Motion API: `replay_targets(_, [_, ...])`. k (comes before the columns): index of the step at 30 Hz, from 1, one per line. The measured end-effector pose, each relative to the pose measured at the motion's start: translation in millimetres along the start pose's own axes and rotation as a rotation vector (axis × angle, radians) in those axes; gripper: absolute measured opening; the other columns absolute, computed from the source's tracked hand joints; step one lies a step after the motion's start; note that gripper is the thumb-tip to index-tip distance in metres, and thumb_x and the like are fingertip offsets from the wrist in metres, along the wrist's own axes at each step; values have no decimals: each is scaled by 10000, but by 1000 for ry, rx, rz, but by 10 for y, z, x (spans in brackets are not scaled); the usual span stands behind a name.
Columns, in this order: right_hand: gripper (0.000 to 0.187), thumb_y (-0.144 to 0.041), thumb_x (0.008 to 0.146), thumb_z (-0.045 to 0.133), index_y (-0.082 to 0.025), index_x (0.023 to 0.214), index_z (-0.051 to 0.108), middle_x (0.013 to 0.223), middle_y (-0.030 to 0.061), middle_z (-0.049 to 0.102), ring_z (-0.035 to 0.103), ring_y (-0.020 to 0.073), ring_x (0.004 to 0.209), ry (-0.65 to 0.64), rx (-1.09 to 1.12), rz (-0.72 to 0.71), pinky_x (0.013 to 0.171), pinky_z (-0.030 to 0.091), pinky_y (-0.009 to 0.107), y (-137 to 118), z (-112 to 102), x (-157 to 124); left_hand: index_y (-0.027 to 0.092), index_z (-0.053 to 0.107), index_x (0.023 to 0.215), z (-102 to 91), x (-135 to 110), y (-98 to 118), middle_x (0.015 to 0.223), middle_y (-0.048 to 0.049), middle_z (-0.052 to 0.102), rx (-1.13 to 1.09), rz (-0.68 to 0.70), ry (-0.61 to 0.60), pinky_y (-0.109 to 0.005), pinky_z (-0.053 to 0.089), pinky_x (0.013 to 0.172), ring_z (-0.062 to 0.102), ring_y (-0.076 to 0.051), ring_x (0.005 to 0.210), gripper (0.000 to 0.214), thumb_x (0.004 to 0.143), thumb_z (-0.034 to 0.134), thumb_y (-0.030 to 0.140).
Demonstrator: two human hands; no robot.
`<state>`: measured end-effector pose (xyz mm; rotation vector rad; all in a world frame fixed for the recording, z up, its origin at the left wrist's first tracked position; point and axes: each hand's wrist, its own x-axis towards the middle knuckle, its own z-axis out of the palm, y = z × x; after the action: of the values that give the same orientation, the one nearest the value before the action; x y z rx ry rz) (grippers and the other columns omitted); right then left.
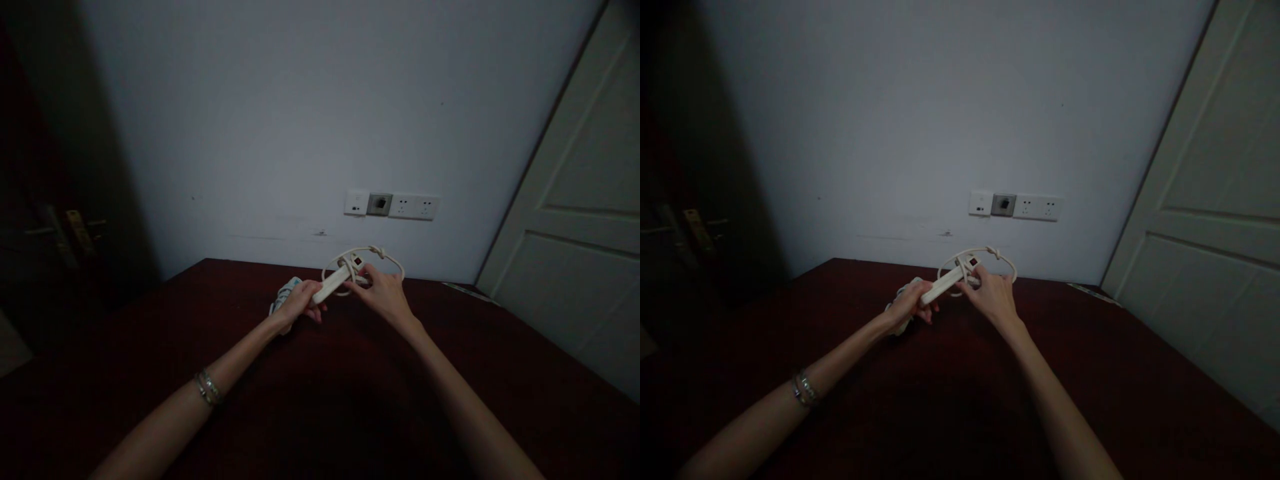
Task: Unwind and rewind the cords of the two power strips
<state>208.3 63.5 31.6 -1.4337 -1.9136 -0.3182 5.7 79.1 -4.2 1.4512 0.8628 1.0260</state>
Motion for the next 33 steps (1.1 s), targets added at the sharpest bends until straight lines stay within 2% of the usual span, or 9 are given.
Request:
replay_targets(7, [162, -336, 760, 523, -180, 764, 566, 621, 11, 618, 568, 177, 608, -61, 159, -31, 727, 367, 349, 73, -12, 25, 121, 524, 924, -75, 50, -23, 568, -52, 623, -52, -37, -31, -240, 461, 399, 558, -141, 374, 331, 816, 416, 414])
replay_targets(14, [217, -255, 748, 478, -164, 933, 544, 837, 47, 652, 587, 172, 740, -196, 631, 18, 676, 436, 288, 71, 2, 4, 108, 545, 900, -160, 80, -123, 552, -64, 619, -120, -123, -86, -289, 501, 443, 537, -140, 380, 364, 776, 464, 440])
replay_targets(17, [457, -220, 712, 506, -164, 1159, 428, 866, 43, 654, 593, 161, 737, -181, 817, 69, 667, 450, 279, 26, -2, -5, 104, 554, 903, -131, 79, -163, 556, -62, 616, -152, -120, -90, -292, 511, 468, 544, -137, 397, 370, 780, 456, 439])
replay_targets(19, [673, -174, 682, 517, -169, 1313, 283, 864, 34, 655, 589, 150, 703, -157, 840, 51, 658, 451, 276, 8, -20, 0, 101, 554, 910, -107, 79, -176, 554, -60, 612, -169, -117, -67, -300, 511, 471, 546, -140, 397, 366, 790, 442, 428])
replay_targets(20, [698, -160, 673, 518, -173, 1331, 283, 864, 32, 655, 589, 150, 702, -147, 812, 28, 667, 450, 280, 6, -30, 7, 101, 552, 914, -97, 78, -178, 549, -58, 608, -174, -121, -54, -304, 510, 468, 544, -142, 393, 362, 793, 440, 423])
replay_targets(22, [557, -160, 678, 508, -181, 1233, 463, 895, 44, 660, 599, 165, 762, -129, 720, -13, 721, 449, 298, 17, -48, 24, 102, 549, 920, -81, 72, -173, 545, -54, 602, -192, -128, -39, -313, 509, 470, 538, -143, 387, 356, 798, 439, 418])
replay_targets(24, [359, -175, 689, 501, -183, 1028, 619, 936, 54, 667, 602, 188, 839, -114, 636, -27, 772, 441, 316, 44, -58, 44, 102, 548, 914, -69, 57, -156, 550, -56, 600, -225, -132, -33, -319, 512, 483, 536, -139, 397, 354, 809, 431, 419])
replay_targets(30, [271, -223, 707, 520, -166, 940, 647, 833, 44, 666, 591, 180, 728, -135, 610, -25, 691, 456, 306, 169, -100, 91, 92, 556, 902, -46, 1, -69, 568, -70, 596, -323, -167, 0, -294, 512, 497, 523, -117, 428, 371, 835, 384, 414])
replay_targets(33, [260, -216, 703, 531, -164, 930, 647, 854, 46, 664, 595, 186, 768, -199, 623, -40, 719, 458, 311, 208, -157, 93, 106, 552, 894, -35, -1, -61, 576, -54, 588, -320, -108, 52, -295, 515, 494, 518, -111, 428, 342, 829, 392, 402])
